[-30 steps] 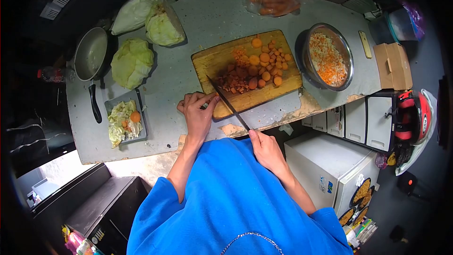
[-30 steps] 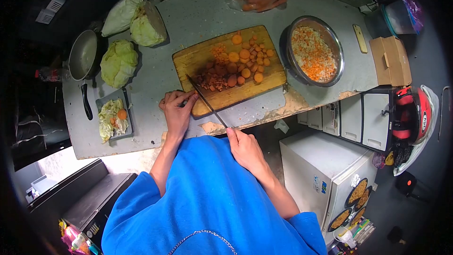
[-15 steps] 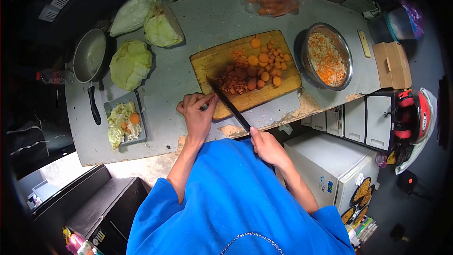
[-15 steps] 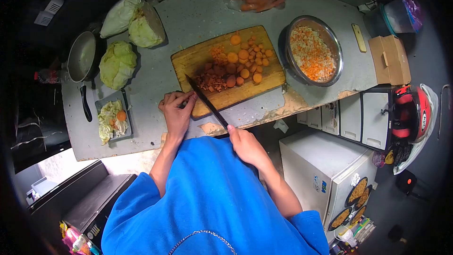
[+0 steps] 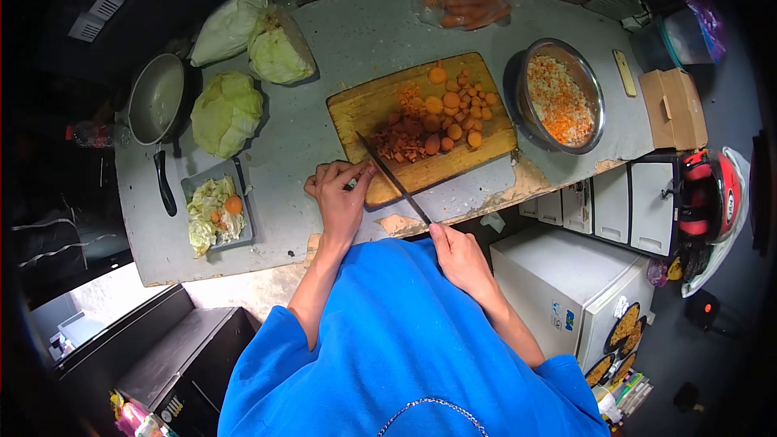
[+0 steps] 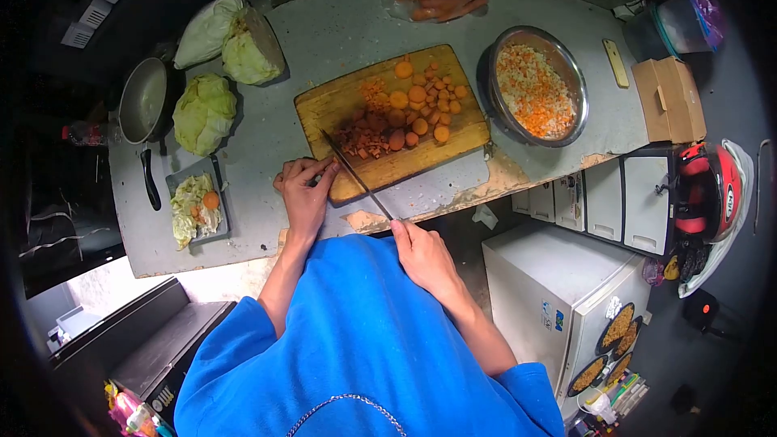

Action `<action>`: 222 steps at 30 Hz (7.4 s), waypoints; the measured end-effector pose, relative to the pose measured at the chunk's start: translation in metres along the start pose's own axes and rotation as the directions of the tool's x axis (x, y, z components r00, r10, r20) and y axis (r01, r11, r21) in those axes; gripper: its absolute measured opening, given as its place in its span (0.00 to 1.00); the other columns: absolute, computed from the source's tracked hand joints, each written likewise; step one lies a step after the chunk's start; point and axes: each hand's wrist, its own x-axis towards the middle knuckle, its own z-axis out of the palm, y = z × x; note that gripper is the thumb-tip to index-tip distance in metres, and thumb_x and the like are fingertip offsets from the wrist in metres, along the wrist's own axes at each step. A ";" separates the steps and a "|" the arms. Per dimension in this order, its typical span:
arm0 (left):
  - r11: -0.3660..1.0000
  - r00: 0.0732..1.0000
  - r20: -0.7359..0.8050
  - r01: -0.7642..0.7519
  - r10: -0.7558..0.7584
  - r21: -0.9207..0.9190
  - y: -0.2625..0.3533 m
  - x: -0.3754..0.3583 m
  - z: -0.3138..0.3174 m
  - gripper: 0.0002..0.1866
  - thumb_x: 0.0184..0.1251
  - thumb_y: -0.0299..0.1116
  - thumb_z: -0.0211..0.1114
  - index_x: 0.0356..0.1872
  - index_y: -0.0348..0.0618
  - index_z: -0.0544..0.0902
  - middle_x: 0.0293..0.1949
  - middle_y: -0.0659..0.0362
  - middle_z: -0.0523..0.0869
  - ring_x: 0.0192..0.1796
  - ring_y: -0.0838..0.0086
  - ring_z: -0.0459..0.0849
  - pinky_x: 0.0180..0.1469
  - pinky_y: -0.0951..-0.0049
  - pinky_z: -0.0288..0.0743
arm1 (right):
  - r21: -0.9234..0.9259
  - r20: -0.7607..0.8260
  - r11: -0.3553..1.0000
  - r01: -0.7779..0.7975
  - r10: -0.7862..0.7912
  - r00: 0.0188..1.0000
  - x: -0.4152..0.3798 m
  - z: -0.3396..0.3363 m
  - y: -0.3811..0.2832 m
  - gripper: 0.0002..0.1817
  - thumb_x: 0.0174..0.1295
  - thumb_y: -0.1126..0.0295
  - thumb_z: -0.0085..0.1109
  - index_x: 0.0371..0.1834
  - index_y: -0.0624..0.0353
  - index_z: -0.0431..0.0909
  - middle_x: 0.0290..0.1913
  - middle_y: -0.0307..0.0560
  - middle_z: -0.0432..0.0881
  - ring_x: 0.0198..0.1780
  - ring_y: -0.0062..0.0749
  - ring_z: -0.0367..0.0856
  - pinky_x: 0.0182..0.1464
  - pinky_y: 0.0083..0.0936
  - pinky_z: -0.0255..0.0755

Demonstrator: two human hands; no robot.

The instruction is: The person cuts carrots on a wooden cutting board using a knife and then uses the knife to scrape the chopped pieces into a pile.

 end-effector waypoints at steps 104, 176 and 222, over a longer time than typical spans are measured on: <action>0.961 0.955 -0.114 -0.274 0.276 0.034 -0.009 0.004 0.009 0.07 0.61 0.29 0.79 0.39 0.42 0.95 0.43 0.59 0.95 0.51 0.64 0.86 0.62 0.63 0.67 | -0.073 -0.149 0.994 0.076 -0.086 0.985 0.006 0.005 -0.001 0.24 0.82 0.55 0.51 0.36 0.68 0.78 0.30 0.72 0.81 0.37 0.74 0.81 0.36 0.56 0.72; 0.972 0.967 -0.106 -0.236 0.233 -0.015 -0.017 0.002 0.015 0.08 0.58 0.30 0.80 0.39 0.44 0.95 0.45 0.60 0.95 0.53 0.64 0.84 0.65 0.59 0.62 | -0.108 -0.124 0.990 0.095 -0.108 0.986 0.009 0.016 0.004 0.26 0.83 0.53 0.47 0.36 0.66 0.80 0.27 0.72 0.83 0.34 0.74 0.83 0.37 0.62 0.75; 0.976 0.970 -0.116 -0.217 0.213 -0.020 -0.012 0.004 0.015 0.07 0.62 0.30 0.77 0.40 0.44 0.95 0.43 0.62 0.96 0.52 0.65 0.85 0.65 0.61 0.63 | 0.048 -0.108 0.959 0.278 -0.272 0.956 0.028 0.016 0.016 0.31 0.85 0.48 0.41 0.34 0.66 0.77 0.28 0.74 0.83 0.24 0.69 0.83 0.28 0.56 0.77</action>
